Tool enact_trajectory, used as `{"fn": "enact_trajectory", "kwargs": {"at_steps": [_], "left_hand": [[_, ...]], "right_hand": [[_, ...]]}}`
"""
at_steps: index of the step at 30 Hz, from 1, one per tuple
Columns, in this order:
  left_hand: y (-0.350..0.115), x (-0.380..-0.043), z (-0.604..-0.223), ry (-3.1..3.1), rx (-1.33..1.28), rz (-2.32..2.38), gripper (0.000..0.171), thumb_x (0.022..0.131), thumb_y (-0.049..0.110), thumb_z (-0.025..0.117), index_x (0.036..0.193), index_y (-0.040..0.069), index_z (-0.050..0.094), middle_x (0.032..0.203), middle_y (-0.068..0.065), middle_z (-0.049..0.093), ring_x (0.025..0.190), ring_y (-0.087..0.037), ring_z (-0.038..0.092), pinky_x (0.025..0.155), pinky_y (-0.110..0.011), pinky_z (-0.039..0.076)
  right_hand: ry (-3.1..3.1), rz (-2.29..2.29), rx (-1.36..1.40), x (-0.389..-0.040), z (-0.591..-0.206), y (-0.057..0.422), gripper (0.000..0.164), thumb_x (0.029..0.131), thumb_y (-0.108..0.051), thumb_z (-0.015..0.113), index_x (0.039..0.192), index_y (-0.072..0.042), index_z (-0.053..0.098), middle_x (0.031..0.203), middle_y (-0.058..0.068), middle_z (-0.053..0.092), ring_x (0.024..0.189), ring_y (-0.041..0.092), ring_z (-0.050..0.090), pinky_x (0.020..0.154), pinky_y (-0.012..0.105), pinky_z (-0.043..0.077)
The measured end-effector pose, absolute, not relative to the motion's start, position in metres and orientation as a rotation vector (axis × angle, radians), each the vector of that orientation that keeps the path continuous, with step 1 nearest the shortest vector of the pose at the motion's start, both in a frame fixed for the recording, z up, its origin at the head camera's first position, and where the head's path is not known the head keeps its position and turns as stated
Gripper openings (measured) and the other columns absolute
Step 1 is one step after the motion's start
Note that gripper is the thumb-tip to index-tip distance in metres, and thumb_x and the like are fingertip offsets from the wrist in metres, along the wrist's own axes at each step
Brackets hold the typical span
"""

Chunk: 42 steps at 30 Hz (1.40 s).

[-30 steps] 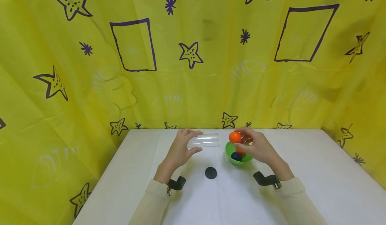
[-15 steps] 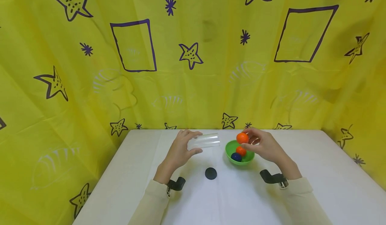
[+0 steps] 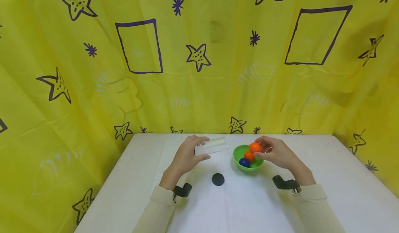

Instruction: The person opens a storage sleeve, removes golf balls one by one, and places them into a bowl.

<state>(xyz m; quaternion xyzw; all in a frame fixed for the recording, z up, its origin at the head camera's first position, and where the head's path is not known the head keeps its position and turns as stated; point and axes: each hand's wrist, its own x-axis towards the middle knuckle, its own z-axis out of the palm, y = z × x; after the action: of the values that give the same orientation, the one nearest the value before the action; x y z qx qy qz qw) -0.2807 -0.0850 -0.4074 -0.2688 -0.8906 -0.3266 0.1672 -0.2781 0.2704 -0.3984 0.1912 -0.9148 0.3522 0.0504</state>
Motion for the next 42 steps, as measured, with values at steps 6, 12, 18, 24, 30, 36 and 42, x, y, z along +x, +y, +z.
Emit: {"fn": "enact_trajectory", "kwargs": {"at_steps": [6,12,18,24,30,36,42], "left_hand": [[-0.086,-0.282,-0.41,-2.536,-0.762,-0.94,0.055,0.082,0.024,0.087,0.133,0.019,0.064,0.117,-0.002,0.07,0.111,-0.02,0.061,0.095,-0.04,0.053],[-0.085,-0.28,-0.409,-2.554,-0.748,-0.955,0.055,0.084,0.025,0.086,0.133,0.018,0.063,0.118,-0.004,0.07,0.111,-0.021,0.061,0.094,-0.041,0.052],[-0.084,-0.28,-0.408,-2.571,-0.73,-0.953,0.055,0.084,0.026,0.086,0.133,0.016,0.062,0.12,-0.004,0.07,0.11,-0.022,0.061,0.092,-0.041,0.053],[-0.083,-0.28,-0.409,-2.602,-0.712,-0.958,0.056,0.085,0.027,0.085,0.135,0.016,0.061,0.121,-0.004,0.069,0.108,-0.02,0.061,0.086,-0.036,0.051],[-0.083,-0.281,-0.41,-2.632,-0.696,-0.953,0.055,0.087,0.028,0.083,0.135,0.017,0.06,0.122,-0.005,0.069,0.106,-0.02,0.062,0.084,-0.034,0.051],[-0.083,-0.281,-0.411,-2.639,-0.698,-0.972,0.056,0.087,0.028,0.083,0.136,0.016,0.058,0.121,-0.005,0.069,0.106,-0.02,0.062,0.085,-0.034,0.052],[-0.082,-0.282,-0.413,-2.623,-0.672,-1.0,0.054,0.089,0.025,0.081,0.136,0.014,0.056,0.121,-0.007,0.069,0.108,-0.022,0.064,0.086,-0.035,0.055]], "right_hand": [[-2.841,0.996,0.583,-0.28,-0.404,0.273,0.037,0.088,-0.026,0.081,0.116,-0.007,0.068,0.098,0.004,0.069,0.086,0.017,0.058,0.072,0.025,0.051],[-2.854,0.975,0.591,-0.283,-0.41,0.278,0.036,0.086,-0.024,0.083,0.113,-0.006,0.068,0.094,0.003,0.067,0.084,0.018,0.056,0.07,0.025,0.048],[-2.889,0.972,0.574,-0.286,-0.416,0.282,0.037,0.086,-0.026,0.082,0.114,-0.006,0.068,0.097,0.004,0.066,0.086,0.018,0.055,0.069,0.026,0.047],[-2.908,0.99,0.565,-0.286,-0.418,0.284,0.039,0.086,-0.027,0.082,0.115,-0.007,0.068,0.102,0.006,0.066,0.089,0.02,0.056,0.07,0.027,0.048],[-2.938,1.026,0.561,-0.285,-0.419,0.283,0.04,0.086,-0.027,0.082,0.117,-0.006,0.067,0.111,0.01,0.068,0.094,0.022,0.06,0.073,0.031,0.052],[-2.934,1.037,0.581,-0.286,-0.422,0.283,0.04,0.086,-0.027,0.082,0.117,-0.006,0.068,0.113,0.012,0.065,0.097,0.024,0.061,0.073,0.032,0.052],[-2.909,1.036,0.589,-0.288,-0.422,0.283,0.03,0.088,-0.027,0.08,0.11,-0.009,0.07,0.112,0.011,0.065,0.096,0.023,0.061,0.075,0.033,0.051]]}}
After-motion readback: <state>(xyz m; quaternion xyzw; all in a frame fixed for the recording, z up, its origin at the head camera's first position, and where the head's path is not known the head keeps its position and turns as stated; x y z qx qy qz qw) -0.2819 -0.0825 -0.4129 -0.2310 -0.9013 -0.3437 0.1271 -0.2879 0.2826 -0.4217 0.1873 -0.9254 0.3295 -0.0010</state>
